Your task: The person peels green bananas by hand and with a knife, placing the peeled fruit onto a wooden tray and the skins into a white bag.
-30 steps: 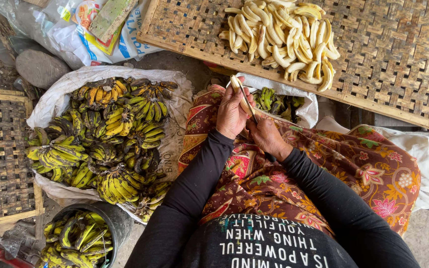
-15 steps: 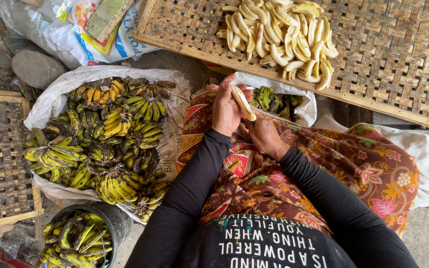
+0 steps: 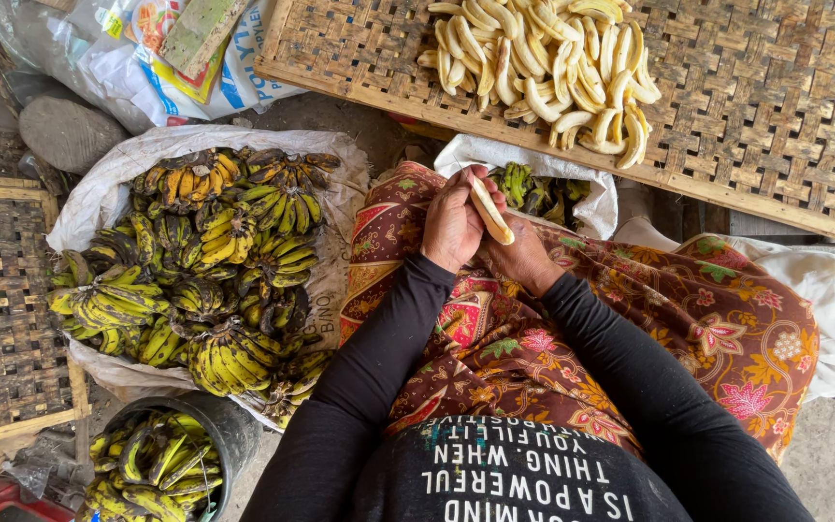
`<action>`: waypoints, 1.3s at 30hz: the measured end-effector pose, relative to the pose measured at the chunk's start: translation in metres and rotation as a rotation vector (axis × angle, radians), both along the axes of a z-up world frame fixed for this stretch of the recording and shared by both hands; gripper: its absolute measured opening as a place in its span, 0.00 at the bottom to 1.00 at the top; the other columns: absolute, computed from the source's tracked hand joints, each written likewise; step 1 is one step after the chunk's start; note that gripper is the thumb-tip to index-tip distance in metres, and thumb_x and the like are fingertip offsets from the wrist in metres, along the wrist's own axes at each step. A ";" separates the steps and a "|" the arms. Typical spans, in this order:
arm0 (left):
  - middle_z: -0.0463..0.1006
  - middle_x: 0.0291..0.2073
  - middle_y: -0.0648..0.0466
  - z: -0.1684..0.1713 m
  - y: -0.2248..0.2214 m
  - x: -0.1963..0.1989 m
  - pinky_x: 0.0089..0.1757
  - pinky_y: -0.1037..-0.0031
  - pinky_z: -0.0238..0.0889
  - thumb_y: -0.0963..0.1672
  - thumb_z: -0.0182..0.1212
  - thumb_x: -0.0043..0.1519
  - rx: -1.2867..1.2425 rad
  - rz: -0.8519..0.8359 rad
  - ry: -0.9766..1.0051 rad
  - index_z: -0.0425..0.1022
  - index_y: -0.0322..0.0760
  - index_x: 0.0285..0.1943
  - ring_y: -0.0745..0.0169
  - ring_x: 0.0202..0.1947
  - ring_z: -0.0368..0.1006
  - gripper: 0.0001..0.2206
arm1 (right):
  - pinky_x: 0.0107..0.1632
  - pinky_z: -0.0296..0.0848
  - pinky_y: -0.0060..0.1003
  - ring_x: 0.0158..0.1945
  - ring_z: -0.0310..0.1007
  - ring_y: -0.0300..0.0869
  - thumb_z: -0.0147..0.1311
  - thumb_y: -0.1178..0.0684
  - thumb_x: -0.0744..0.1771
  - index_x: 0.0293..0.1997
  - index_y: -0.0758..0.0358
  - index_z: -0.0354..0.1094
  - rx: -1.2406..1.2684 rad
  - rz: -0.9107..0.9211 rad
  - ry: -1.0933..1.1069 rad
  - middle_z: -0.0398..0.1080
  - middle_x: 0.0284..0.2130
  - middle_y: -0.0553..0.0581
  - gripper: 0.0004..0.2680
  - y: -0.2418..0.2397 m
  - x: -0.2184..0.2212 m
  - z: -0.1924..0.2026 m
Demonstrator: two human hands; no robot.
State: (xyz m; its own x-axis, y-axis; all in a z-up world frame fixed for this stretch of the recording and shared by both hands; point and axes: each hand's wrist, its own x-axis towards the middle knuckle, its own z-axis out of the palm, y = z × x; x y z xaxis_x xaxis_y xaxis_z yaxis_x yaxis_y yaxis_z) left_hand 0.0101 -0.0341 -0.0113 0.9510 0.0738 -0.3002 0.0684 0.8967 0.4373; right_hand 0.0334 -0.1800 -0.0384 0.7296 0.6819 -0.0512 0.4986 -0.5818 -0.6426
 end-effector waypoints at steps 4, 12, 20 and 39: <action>0.75 0.37 0.48 -0.005 -0.005 0.008 0.52 0.61 0.74 0.47 0.46 0.74 -0.026 0.031 0.089 0.71 0.32 0.50 0.50 0.45 0.77 0.13 | 0.42 0.75 0.51 0.38 0.76 0.62 0.56 0.56 0.63 0.46 0.67 0.69 0.021 0.010 -0.070 0.74 0.34 0.68 0.10 -0.005 0.009 -0.022; 0.78 0.37 0.46 -0.044 -0.008 0.038 0.51 0.64 0.71 0.50 0.41 0.72 0.015 0.039 0.221 0.73 0.29 0.50 0.50 0.44 0.78 0.20 | 0.43 0.74 0.55 0.42 0.75 0.65 0.57 0.51 0.66 0.43 0.71 0.69 -0.179 -0.237 0.144 0.74 0.35 0.73 0.11 -0.006 0.027 -0.022; 0.79 0.34 0.50 -0.099 -0.033 0.076 0.35 0.69 0.72 0.37 0.66 0.58 0.414 -0.129 0.282 0.74 0.27 0.44 0.59 0.32 0.77 0.08 | 0.36 0.76 0.46 0.37 0.78 0.54 0.52 0.54 0.67 0.51 0.73 0.68 -0.463 -0.366 -0.260 0.74 0.39 0.68 0.12 -0.029 0.061 -0.025; 0.82 0.45 0.49 -0.153 0.089 0.326 0.42 0.71 0.76 0.41 0.61 0.67 1.527 0.092 -0.210 0.73 0.27 0.63 0.65 0.41 0.81 0.16 | 0.48 0.74 0.57 0.42 0.76 0.68 0.52 0.51 0.65 0.43 0.69 0.75 -0.458 -0.653 0.102 0.76 0.38 0.75 0.11 -0.091 0.146 -0.119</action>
